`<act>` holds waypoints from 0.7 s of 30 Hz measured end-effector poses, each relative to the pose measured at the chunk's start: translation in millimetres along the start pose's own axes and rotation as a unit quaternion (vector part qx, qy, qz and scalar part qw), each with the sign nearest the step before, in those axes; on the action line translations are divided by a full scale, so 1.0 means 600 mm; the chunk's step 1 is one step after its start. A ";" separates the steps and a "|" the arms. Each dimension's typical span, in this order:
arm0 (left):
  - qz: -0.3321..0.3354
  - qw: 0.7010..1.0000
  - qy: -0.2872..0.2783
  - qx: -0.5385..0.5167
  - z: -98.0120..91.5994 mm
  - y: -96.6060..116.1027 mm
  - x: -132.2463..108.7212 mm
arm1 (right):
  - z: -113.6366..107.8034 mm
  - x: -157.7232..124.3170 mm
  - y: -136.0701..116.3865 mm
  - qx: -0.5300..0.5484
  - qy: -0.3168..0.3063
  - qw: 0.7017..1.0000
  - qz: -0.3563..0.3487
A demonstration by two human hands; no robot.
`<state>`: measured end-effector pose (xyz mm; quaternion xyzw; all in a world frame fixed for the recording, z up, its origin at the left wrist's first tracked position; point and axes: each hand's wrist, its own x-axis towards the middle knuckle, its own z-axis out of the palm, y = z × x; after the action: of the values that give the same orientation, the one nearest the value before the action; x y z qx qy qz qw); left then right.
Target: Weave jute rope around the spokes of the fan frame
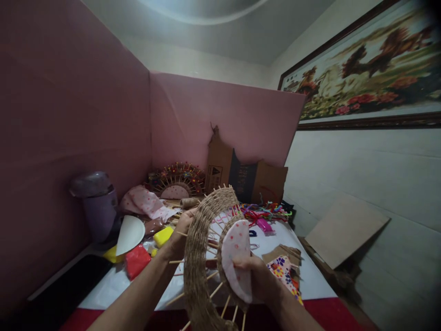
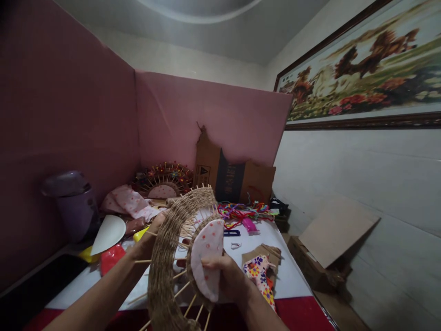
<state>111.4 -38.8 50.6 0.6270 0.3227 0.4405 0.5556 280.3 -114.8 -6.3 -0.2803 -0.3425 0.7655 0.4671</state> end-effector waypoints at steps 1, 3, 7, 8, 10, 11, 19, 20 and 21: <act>0.001 1.000 -0.001 -0.027 -0.001 -0.005 0.001 | 0.003 0.000 -0.002 0.007 -0.009 1.000 -0.003; -0.001 0.996 -0.004 -0.091 -0.001 -0.011 0.004 | 0.006 0.000 -0.005 0.020 -0.017 0.999 -0.017; -0.012 0.978 -0.005 -0.207 0.002 -0.014 0.009 | 0.000 0.006 -0.010 0.050 0.048 0.995 -0.074; -0.014 0.976 -0.004 -0.218 0.002 -0.014 0.010 | -0.003 0.008 -0.011 0.055 0.064 0.993 -0.085; -0.015 0.977 -0.003 -0.215 0.003 -0.015 0.012 | -0.007 0.011 -0.014 0.060 0.082 0.990 -0.103; -0.016 0.977 -0.004 -0.214 0.003 -0.016 0.013 | -0.007 0.012 -0.015 0.060 0.086 0.988 -0.111; -0.024 0.976 -0.005 -0.218 -0.007 -0.028 0.017 | 0.008 0.006 -0.024 0.029 0.024 0.992 -0.120; -0.026 0.975 -0.004 -0.219 -0.009 -0.028 0.017 | 0.007 0.006 -0.024 0.030 0.038 0.991 -0.122; -0.029 0.975 -0.003 -0.220 -0.010 -0.027 0.017 | 0.006 0.007 -0.023 0.032 0.056 0.990 -0.127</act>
<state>111.7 -24.3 36.6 0.4810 0.2338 0.4828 0.6934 283.3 -107.4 6.0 -0.2619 -0.3242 0.6938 0.5873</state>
